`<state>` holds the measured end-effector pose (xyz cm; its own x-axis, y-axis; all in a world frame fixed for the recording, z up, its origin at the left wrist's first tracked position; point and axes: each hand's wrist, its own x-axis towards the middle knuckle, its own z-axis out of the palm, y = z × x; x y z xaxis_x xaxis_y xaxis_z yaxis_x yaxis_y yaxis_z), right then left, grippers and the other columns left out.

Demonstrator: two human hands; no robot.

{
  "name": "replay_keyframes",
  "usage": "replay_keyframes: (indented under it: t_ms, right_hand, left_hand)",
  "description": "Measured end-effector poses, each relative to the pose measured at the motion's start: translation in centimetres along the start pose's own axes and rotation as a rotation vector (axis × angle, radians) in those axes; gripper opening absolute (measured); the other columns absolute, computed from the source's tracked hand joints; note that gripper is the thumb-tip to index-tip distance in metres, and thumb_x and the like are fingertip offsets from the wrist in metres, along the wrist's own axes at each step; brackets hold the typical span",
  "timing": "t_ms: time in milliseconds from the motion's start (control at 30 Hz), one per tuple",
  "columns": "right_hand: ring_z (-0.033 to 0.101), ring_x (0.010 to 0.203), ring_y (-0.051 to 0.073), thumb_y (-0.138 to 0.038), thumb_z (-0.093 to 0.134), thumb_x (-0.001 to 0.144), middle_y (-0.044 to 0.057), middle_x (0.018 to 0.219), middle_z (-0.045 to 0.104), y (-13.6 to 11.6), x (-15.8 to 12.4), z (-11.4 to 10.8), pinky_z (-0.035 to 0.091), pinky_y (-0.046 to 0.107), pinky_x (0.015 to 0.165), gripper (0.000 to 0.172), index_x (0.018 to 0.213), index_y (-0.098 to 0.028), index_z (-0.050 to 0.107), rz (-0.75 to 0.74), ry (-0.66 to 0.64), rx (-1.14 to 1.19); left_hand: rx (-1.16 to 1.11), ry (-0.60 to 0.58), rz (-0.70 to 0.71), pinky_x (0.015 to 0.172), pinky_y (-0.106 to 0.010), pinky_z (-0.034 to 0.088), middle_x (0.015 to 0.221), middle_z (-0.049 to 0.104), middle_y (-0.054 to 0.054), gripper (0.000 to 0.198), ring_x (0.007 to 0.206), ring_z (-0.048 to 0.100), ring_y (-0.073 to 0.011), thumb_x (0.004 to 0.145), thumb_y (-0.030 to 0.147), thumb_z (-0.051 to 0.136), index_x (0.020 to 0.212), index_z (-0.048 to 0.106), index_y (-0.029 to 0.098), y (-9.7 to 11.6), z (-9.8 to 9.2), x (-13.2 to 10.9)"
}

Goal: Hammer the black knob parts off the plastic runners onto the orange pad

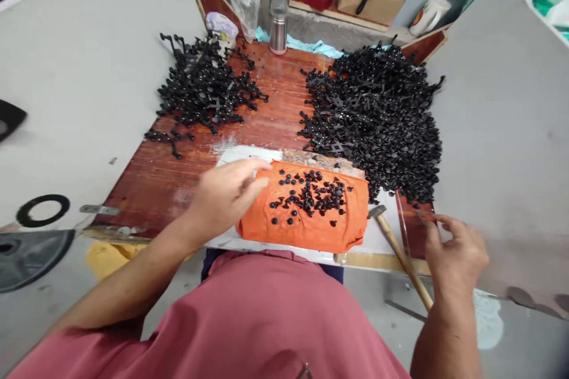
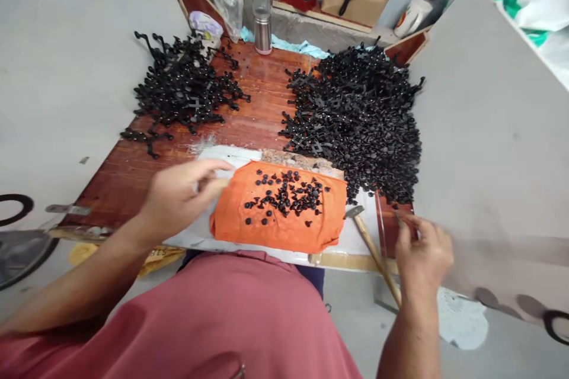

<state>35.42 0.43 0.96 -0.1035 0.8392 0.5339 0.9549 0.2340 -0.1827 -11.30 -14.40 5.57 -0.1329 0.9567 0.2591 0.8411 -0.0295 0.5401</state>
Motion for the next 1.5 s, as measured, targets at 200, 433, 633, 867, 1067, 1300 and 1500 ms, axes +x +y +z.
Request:
replay_keyframes:
  t_ms: [200, 433, 633, 867, 1067, 1300, 1500]
  right_hand:
    - [0.067, 0.084, 0.024, -0.030, 0.063, 0.102, 0.006, 0.091, 0.078, -14.0, 0.6, 3.7, 0.048, 0.039, 0.084, 0.017, 0.098, -0.024, 0.079, -0.427, -0.310, 0.471]
    - [0.055, 0.099, 0.030, -0.028, 0.064, 0.103, 0.011, 0.096, 0.071, -24.0, 2.1, 7.9, 0.036, 0.042, 0.085, 0.020, 0.106, -0.024, 0.083, -0.680, -0.503, 0.278]
    - [0.053, 0.095, 0.028, -0.025, 0.065, 0.101, 0.010, 0.090, 0.070, -24.4, 2.6, 8.4, 0.032, 0.042, 0.081, 0.021, 0.089, -0.022, 0.083, -0.719, -0.572, 0.212]
    - [0.056, 0.096, 0.027, -0.031, 0.069, 0.101, 0.008, 0.092, 0.072, -25.2, 2.6, 8.1, 0.032, 0.042, 0.084, 0.016, 0.093, -0.024, 0.081, -0.665, -0.552, 0.275]
    - [0.054, 0.095, 0.028, -0.026, 0.063, 0.102, 0.011, 0.090, 0.072, -26.2, 2.2, 8.4, 0.030, 0.043, 0.083, 0.025, 0.085, -0.022, 0.080, -0.717, -0.568, 0.206]
    - [0.057, 0.099, 0.027, -0.024, 0.067, 0.099, 0.006, 0.096, 0.076, -24.9, 3.6, 8.2, 0.031, 0.042, 0.087, 0.015, 0.094, -0.025, 0.082, -0.582, -0.591, 0.373]
    - [0.053, 0.104, 0.030, -0.025, 0.062, 0.102, 0.010, 0.097, 0.074, -26.3, 3.7, 8.9, 0.030, 0.044, 0.087, 0.020, 0.099, -0.025, 0.082, -0.734, -0.563, 0.236]
  left_hand:
    - [-0.006, -0.291, 0.009, 0.085, -0.033, 0.051, 0.098, 0.081, -0.004, 0.015, 0.091, 0.073, -0.0205, 0.095, 0.024, 0.063, 0.099, 0.078, 0.021, -2.4, 7.4, 1.3]
    - [0.078, -0.347, -0.042, 0.086, -0.039, 0.043, 0.089, 0.080, -0.005, 0.025, 0.087, 0.072, -0.0231, 0.099, 0.023, 0.053, 0.083, 0.071, 0.020, -1.9, 7.9, 2.0]
    - [0.073, -0.225, -0.154, 0.085, -0.038, 0.043, 0.084, 0.079, -0.003, 0.019, 0.081, 0.072, -0.0217, 0.098, 0.027, 0.057, 0.086, 0.069, 0.021, -2.3, 7.3, 2.8]
    - [0.066, -0.241, -0.083, 0.087, -0.037, 0.046, 0.092, 0.082, -0.002, 0.014, 0.086, 0.075, -0.0225, 0.095, 0.027, 0.061, 0.094, 0.074, 0.023, -2.4, 8.3, 4.0]
    - [0.238, -0.217, -0.098, 0.088, -0.042, 0.045, 0.090, 0.082, -0.009, 0.024, 0.086, 0.074, -0.0263, 0.099, 0.028, 0.055, 0.087, 0.075, 0.020, -1.5, 8.0, 4.0]
    - [0.167, -0.209, -0.115, 0.089, -0.040, 0.045, 0.097, 0.082, -0.006, 0.021, 0.092, 0.074, -0.0254, 0.099, 0.028, 0.057, 0.098, 0.078, 0.023, -2.2, 6.7, 5.2]
    - [0.168, -0.305, -0.030, 0.087, -0.039, 0.045, 0.103, 0.081, -0.007, 0.024, 0.100, 0.072, -0.0270, 0.093, 0.022, 0.061, 0.107, 0.080, 0.026, -2.9, 7.0, 6.9]
